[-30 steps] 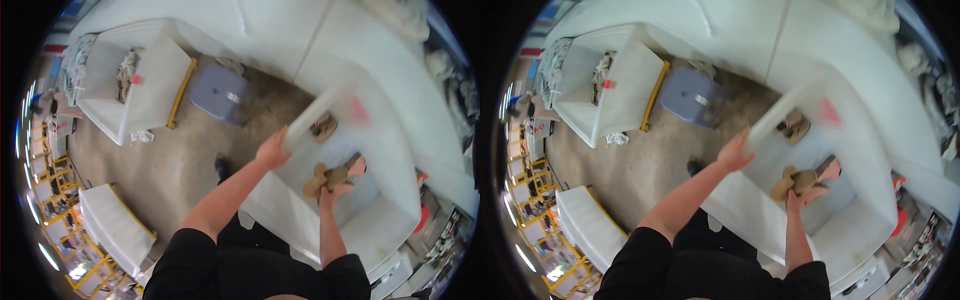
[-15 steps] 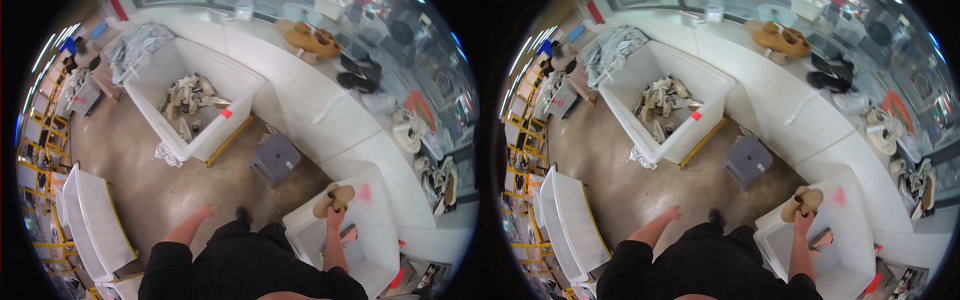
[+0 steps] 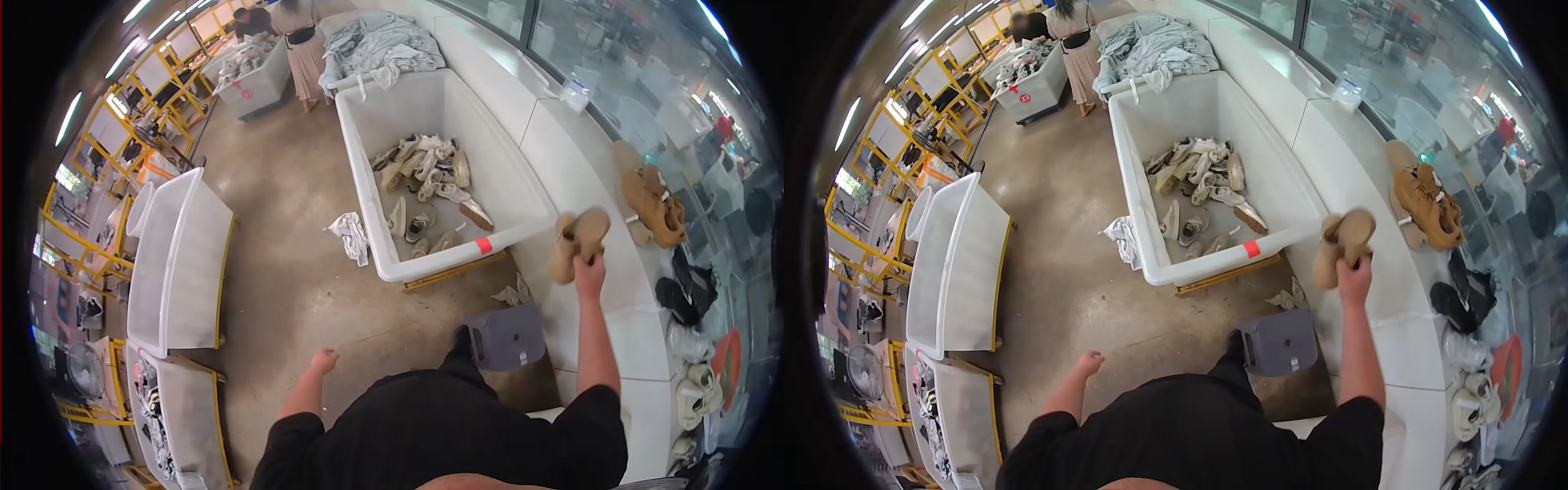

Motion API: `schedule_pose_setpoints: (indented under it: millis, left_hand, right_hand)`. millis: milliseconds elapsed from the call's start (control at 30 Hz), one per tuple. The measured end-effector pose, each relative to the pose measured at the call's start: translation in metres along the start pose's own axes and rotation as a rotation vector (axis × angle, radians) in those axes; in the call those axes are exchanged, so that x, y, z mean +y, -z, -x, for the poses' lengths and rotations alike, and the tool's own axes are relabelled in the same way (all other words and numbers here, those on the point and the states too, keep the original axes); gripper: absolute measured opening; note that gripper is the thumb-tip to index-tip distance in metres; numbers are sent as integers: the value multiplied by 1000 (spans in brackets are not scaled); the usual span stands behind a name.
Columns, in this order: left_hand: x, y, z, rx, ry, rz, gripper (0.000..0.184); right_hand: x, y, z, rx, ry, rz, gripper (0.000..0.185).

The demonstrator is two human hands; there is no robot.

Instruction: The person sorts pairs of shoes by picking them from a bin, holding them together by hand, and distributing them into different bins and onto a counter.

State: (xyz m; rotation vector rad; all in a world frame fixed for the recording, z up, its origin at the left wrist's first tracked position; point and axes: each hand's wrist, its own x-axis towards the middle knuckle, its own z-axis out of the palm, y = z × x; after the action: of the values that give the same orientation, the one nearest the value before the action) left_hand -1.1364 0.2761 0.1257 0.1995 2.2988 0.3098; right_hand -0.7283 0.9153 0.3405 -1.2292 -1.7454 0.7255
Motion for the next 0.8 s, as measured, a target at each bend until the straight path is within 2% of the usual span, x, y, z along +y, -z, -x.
schedule_pose_setpoints:
  millis: [100, 167, 233, 300, 367, 400, 433, 533, 633, 700, 767, 800]
  left_hand:
    - [-7, -25, 9, -30, 150, 126, 54]
    - [2, -40, 20, -30, 239, 210, 54]
    - [23, -43, 38, -43, 307, 248, 51]
    - [48, -47, 51, -9, 314, 316, 51]
    - [68, -57, 62, 23, 323, 379, 52]
    - [75, -61, 63, 42, 309, 406, 52]
    - [83, -64, 66, 61, 293, 429, 52]
    - [113, -65, 86, 47, 312, 449, 51]
    - [116, -72, 96, 62, 315, 429, 51]
    - [110, -76, 96, 85, 303, 412, 50]
    - [106, -80, 94, 98, 285, 383, 49]
    - [105, -80, 93, 105, 288, 381, 49]
  right_hand:
    - [-2, -17, -141, 52, 62, 115, 42]
    - [-40, -13, -218, 49, 43, 297, 47]
    - [-16, -23, -324, 76, 104, 306, 51]
    - [-26, -21, -398, 31, 85, 405, 52]
    - [15, -27, -481, -128, 47, 335, 60]
    - [35, -36, -509, -34, 69, 483, 62]
    - [55, -47, -526, 67, 88, 629, 65]
    - [100, -79, -544, 9, 163, 645, 66]
    - [72, -107, -519, 57, 98, 654, 58]
    - [70, -122, -515, 91, 128, 691, 55]
    - [73, -124, -513, 69, 312, 943, 53]
    - [72, -125, -512, 72, 310, 942, 53]
